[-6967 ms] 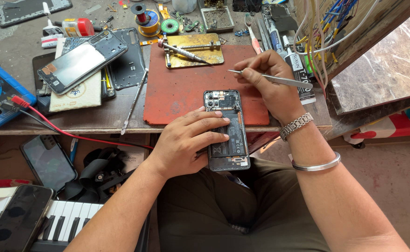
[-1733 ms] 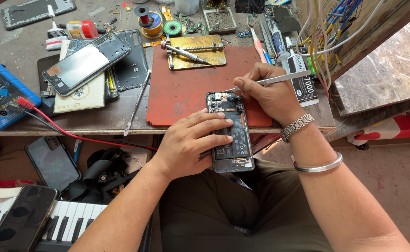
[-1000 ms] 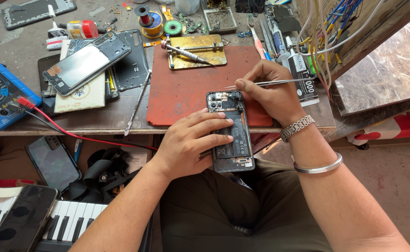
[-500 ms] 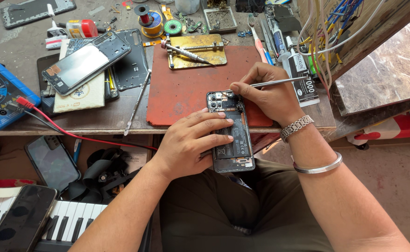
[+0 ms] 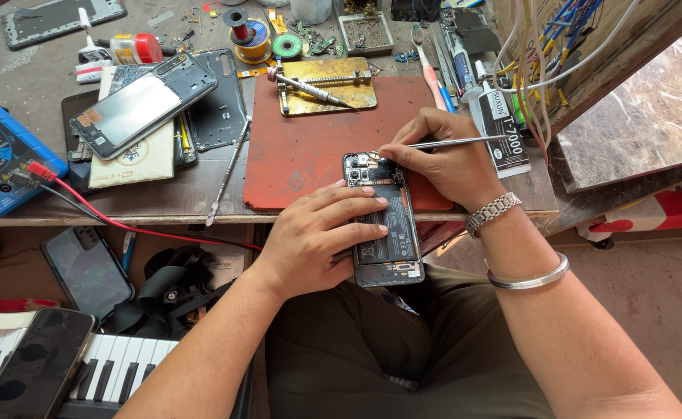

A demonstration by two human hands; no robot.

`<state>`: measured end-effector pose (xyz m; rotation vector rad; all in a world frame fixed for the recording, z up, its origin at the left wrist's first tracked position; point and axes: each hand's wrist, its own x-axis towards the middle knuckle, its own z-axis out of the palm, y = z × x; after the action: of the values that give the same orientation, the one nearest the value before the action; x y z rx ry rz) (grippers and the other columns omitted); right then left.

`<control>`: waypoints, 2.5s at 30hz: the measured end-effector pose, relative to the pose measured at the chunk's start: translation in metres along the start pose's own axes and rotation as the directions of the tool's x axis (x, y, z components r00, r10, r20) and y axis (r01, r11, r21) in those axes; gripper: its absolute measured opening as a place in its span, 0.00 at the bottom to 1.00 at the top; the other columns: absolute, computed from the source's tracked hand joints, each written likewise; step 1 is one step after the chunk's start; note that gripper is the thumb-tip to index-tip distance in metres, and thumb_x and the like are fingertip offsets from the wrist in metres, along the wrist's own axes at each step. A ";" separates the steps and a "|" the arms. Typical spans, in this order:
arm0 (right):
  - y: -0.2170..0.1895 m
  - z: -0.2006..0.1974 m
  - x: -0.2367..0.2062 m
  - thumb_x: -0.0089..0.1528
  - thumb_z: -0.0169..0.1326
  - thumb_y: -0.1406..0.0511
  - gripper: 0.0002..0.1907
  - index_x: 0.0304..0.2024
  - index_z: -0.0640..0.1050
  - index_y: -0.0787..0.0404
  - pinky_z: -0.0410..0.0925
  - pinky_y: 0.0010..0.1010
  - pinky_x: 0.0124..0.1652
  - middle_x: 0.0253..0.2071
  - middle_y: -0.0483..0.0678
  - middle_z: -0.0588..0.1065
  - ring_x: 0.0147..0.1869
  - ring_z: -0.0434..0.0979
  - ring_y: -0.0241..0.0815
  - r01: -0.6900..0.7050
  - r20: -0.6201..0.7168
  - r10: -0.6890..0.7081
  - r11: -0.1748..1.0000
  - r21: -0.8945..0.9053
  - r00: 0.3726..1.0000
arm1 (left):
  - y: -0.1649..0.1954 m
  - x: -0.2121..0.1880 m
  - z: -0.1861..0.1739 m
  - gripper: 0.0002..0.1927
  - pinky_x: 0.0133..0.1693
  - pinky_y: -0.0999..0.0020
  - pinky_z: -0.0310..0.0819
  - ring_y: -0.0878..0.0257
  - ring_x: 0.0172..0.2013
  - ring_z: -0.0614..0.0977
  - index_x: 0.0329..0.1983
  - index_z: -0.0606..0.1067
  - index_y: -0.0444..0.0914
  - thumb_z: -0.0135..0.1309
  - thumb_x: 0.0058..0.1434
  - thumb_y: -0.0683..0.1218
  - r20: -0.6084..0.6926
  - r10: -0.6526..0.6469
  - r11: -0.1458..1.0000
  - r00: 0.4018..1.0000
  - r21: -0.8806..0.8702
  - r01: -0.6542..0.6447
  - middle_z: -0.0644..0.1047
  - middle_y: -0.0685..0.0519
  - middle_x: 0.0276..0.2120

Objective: The person works at a cluttered repair bench on a disassembled smartphone, using tweezers to pick at and reposition small internal components near the battery and camera area. They briefly set the phone down, handle another phone on the bench, then resume prying and adjusting parts inside the open phone with the tweezers.

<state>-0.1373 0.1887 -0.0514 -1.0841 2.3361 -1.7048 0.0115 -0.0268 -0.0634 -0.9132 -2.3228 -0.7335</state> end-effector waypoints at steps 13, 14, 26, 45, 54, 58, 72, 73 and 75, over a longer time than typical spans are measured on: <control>0.011 -0.004 0.003 0.65 0.63 0.67 0.10 0.32 0.75 0.63 0.75 0.24 0.43 0.37 0.50 0.82 0.41 0.81 0.33 -0.076 0.045 0.069 0.981 0.181 0.997 | -0.001 0.000 0.001 0.25 0.66 0.50 0.68 0.54 0.63 0.76 0.48 0.79 0.45 0.59 0.43 0.39 0.010 0.006 1.000 1.000 0.009 -0.006 0.77 0.56 0.59; 0.012 -0.004 0.003 0.64 0.63 0.67 0.10 0.32 0.75 0.63 0.75 0.24 0.43 0.37 0.50 0.82 0.41 0.81 0.33 -0.081 0.045 0.074 0.978 0.190 0.996 | -0.001 0.000 0.001 0.25 0.66 0.50 0.68 0.54 0.63 0.76 0.48 0.79 0.45 0.59 0.43 0.39 0.010 0.007 1.000 1.000 0.010 -0.007 0.77 0.56 0.59; 0.009 -0.004 0.003 0.64 0.64 0.67 0.11 0.34 0.74 0.62 0.71 0.22 0.38 0.35 0.47 0.80 0.37 0.76 0.29 -0.063 0.011 0.062 0.981 0.181 0.998 | -0.001 -0.001 0.001 0.24 0.67 0.50 0.67 0.54 0.63 0.75 0.48 0.79 0.45 0.60 0.44 0.40 0.013 0.004 1.000 1.000 0.006 -0.004 0.76 0.57 0.60; 0.003 -0.001 0.002 0.63 0.66 0.68 0.10 0.33 0.75 0.63 0.74 0.22 0.40 0.37 0.48 0.80 0.40 0.79 0.30 -0.008 0.007 0.008 0.998 0.059 1.000 | -0.001 0.000 0.001 0.25 0.67 0.50 0.68 0.54 0.63 0.76 0.48 0.79 0.46 0.59 0.43 0.39 0.014 0.004 1.000 1.000 0.012 -0.004 0.76 0.56 0.60; -0.004 0.000 0.001 0.62 0.66 0.69 0.10 0.33 0.75 0.63 0.74 0.22 0.41 0.37 0.48 0.81 0.41 0.81 0.32 0.004 0.027 -0.005 0.999 0.039 1.000 | -0.001 0.000 0.000 0.23 0.67 0.50 0.68 0.54 0.63 0.76 0.48 0.79 0.45 0.61 0.45 0.41 0.004 0.001 1.000 1.000 0.000 -0.001 0.76 0.56 0.59; -0.001 0.000 0.001 0.62 0.66 0.68 0.11 0.32 0.75 0.63 0.74 0.22 0.40 0.37 0.48 0.81 0.41 0.80 0.32 0.028 0.025 -0.028 0.999 0.029 0.999 | -0.001 0.000 0.000 0.24 0.67 0.50 0.67 0.54 0.63 0.75 0.48 0.79 0.45 0.60 0.45 0.40 0.004 0.004 1.000 1.000 0.006 -0.004 0.77 0.56 0.59; 0.010 -0.005 0.003 0.65 0.63 0.66 0.10 0.32 0.75 0.62 0.72 0.22 0.39 0.35 0.48 0.81 0.38 0.78 0.30 -0.104 0.037 0.097 0.966 0.238 0.995 | -0.001 0.000 0.000 0.24 0.67 0.49 0.67 0.54 0.64 0.75 0.48 0.79 0.45 0.60 0.45 0.40 0.015 0.007 1.000 1.000 0.015 -0.007 0.76 0.56 0.60; 0.011 -0.005 0.003 0.65 0.63 0.66 0.11 0.33 0.75 0.62 0.71 0.22 0.38 0.35 0.48 0.81 0.37 0.77 0.30 -0.102 0.034 0.097 0.968 0.230 0.995 | -0.001 0.000 0.001 0.24 0.67 0.50 0.67 0.54 0.64 0.75 0.48 0.79 0.45 0.60 0.45 0.40 0.016 0.006 1.000 1.000 0.017 -0.006 0.77 0.56 0.60; 0.011 -0.005 0.003 0.65 0.63 0.66 0.10 0.33 0.75 0.62 0.71 0.21 0.37 0.34 0.47 0.81 0.36 0.76 0.29 -0.095 0.028 0.091 0.971 0.219 0.995 | -0.001 0.000 0.000 0.24 0.67 0.50 0.67 0.55 0.64 0.75 0.48 0.79 0.45 0.60 0.45 0.41 0.016 0.007 1.000 1.000 0.020 -0.007 0.77 0.56 0.60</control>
<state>-0.1472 0.1923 -0.0576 -0.9324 2.0892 -1.8560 0.0106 -0.0271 -0.0640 -0.9213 -2.3352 -0.7011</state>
